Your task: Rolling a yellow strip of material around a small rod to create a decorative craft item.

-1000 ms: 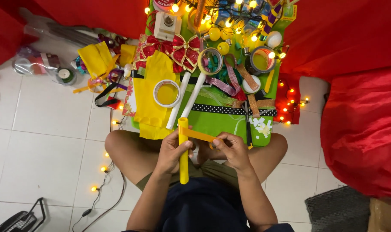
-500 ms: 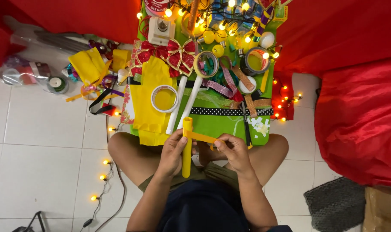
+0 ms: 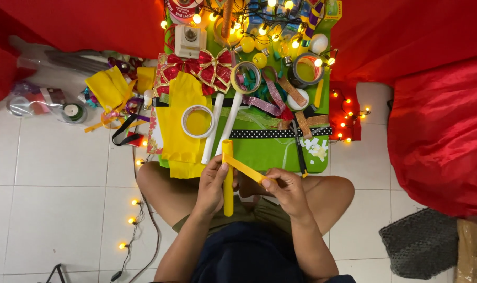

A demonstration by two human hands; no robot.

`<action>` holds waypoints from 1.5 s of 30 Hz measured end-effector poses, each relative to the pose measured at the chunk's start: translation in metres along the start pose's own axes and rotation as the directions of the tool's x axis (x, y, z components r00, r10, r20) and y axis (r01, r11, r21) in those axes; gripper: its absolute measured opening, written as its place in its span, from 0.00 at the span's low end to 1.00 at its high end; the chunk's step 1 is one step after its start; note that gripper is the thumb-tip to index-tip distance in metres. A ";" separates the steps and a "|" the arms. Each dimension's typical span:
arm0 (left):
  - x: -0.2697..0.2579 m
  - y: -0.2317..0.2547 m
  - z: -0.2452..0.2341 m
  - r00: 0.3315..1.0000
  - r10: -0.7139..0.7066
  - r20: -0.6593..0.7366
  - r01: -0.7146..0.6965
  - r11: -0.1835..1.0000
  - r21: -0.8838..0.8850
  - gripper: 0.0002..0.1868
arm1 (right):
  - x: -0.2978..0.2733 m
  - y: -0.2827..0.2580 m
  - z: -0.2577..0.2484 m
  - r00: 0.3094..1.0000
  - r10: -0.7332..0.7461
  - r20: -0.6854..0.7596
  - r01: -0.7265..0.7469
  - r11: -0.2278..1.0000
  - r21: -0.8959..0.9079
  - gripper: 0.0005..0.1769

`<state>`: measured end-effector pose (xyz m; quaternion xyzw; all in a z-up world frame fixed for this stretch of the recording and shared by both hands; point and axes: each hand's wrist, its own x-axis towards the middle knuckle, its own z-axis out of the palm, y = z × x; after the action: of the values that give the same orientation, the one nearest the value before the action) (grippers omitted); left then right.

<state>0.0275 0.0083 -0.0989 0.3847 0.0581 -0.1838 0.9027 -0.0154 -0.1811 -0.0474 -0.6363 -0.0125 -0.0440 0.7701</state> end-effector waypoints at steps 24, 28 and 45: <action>-0.022 -0.016 0.014 0.999 0.050 -0.007 -0.050 0.998 -0.044 0.21 | 0.001 0.032 -0.034 0.993 0.110 -0.039 -0.112 0.992 -0.054 0.08; -0.026 -0.011 0.017 0.997 0.076 -0.031 -0.077 0.997 -0.007 0.21 | -0.003 0.028 -0.032 0.992 0.119 -0.049 -0.122 0.991 -0.061 0.09; -0.031 -0.008 0.020 0.999 0.044 -0.009 -0.044 0.999 -0.015 0.18 | -0.009 0.014 -0.031 0.991 0.112 -0.074 -0.117 0.991 -0.062 0.08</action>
<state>-0.0052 -0.0020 -0.0823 0.3801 0.0550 -0.1616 0.9091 -0.0246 -0.2083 -0.0675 -0.6593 0.0526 -0.0225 0.7497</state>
